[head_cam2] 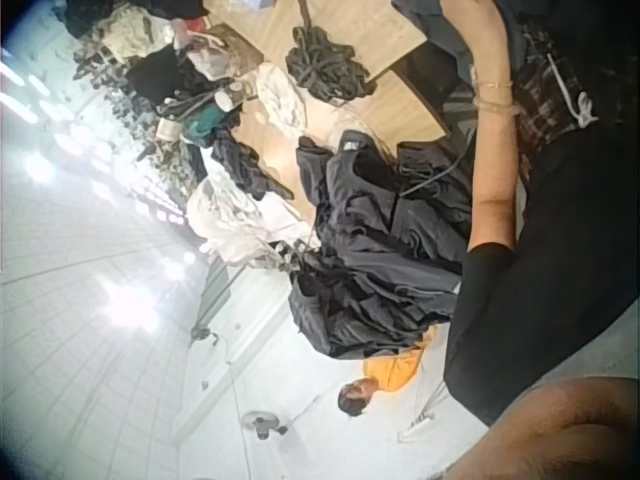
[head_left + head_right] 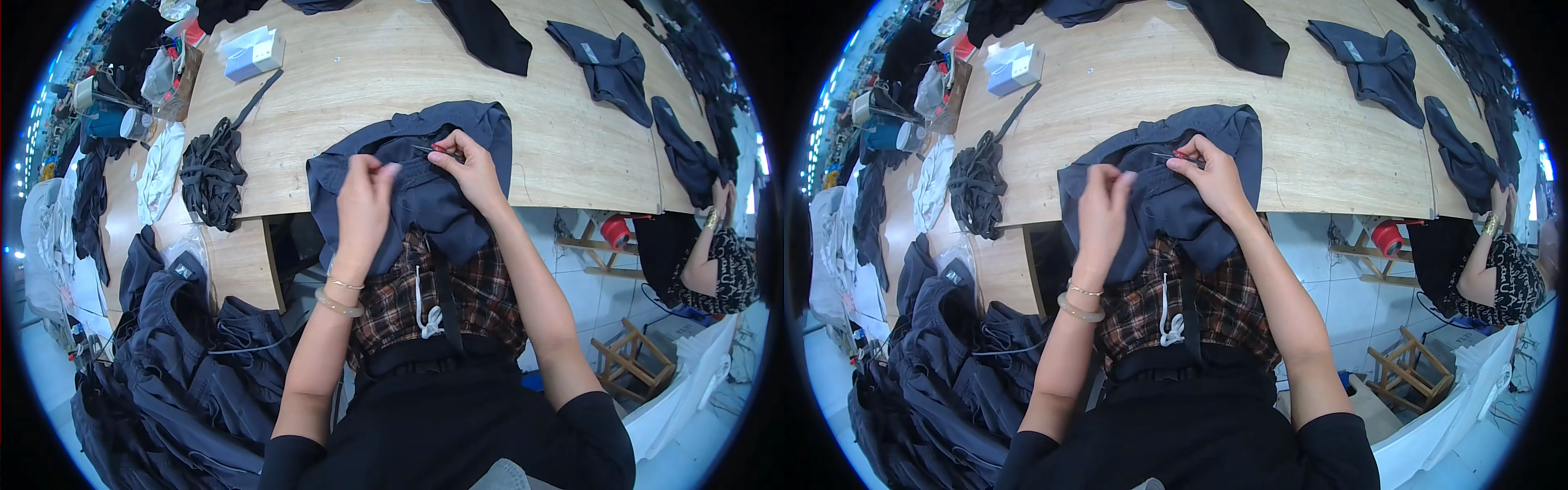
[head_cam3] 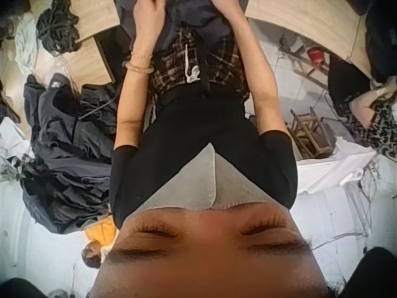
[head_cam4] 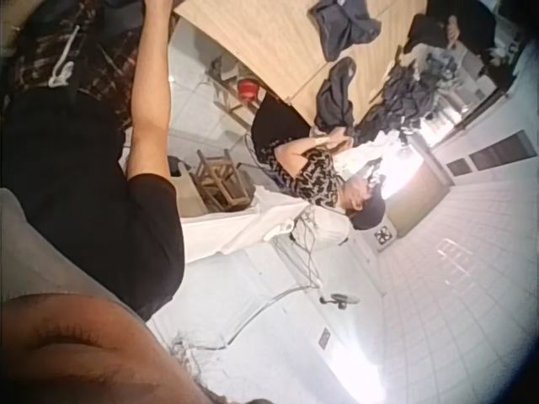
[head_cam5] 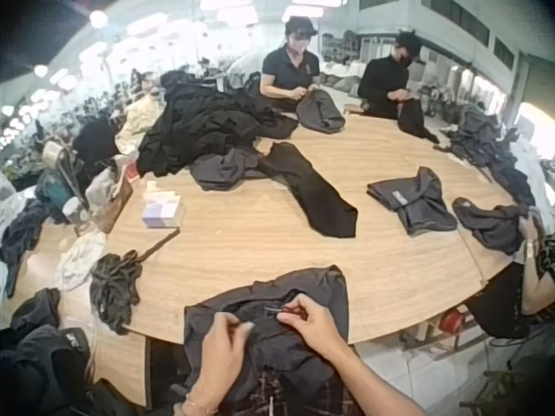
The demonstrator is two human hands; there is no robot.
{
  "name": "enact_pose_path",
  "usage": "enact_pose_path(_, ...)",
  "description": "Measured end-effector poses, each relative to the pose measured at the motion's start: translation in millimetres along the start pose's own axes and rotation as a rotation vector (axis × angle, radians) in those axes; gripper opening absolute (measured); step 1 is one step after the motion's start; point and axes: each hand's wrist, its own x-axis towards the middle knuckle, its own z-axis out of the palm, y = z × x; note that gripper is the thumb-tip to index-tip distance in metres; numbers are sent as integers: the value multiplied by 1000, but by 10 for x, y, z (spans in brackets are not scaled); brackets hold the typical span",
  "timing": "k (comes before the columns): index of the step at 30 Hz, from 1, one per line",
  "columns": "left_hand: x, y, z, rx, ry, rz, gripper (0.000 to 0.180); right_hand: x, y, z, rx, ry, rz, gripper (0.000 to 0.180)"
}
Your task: The person uses small scissors to trim loose threads and excess fabric from the waistband of a pair of dark gray pants. They repeatedly adjust the garment, pull threads, and snip them close to the seam while seated at a wooden table in a garment workshop.
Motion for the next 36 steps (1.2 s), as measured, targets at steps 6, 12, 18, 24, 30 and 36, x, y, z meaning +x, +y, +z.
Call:
enact_pose_path(6, -23, -174, 354, 264, 5, 320, 15, 23, -49, 30, 23, -16, -26, 24)
enact_pose_path(12, -36, -108, 205, 264, -66, 257, 9, -40, -94, -17, 0, -64, -34, 24)
enact_pose_path(18, 101, -134, 166, 256, -104, 234, 5, -179, -518, -124, -376, -37, -2, 26)
enact_pose_path(24, 225, -250, 135, 34, -237, -17, 9, -175, -570, -155, -784, -71, -403, 24)
enact_pose_path(30, 234, -260, 139, 43, -251, -7, 11, -105, -520, -58, -894, -94, -548, 22)
enact_pose_path(36, 246, -284, 148, 64, -245, -1, 11, -80, -603, 38, -955, -141, -606, 21)
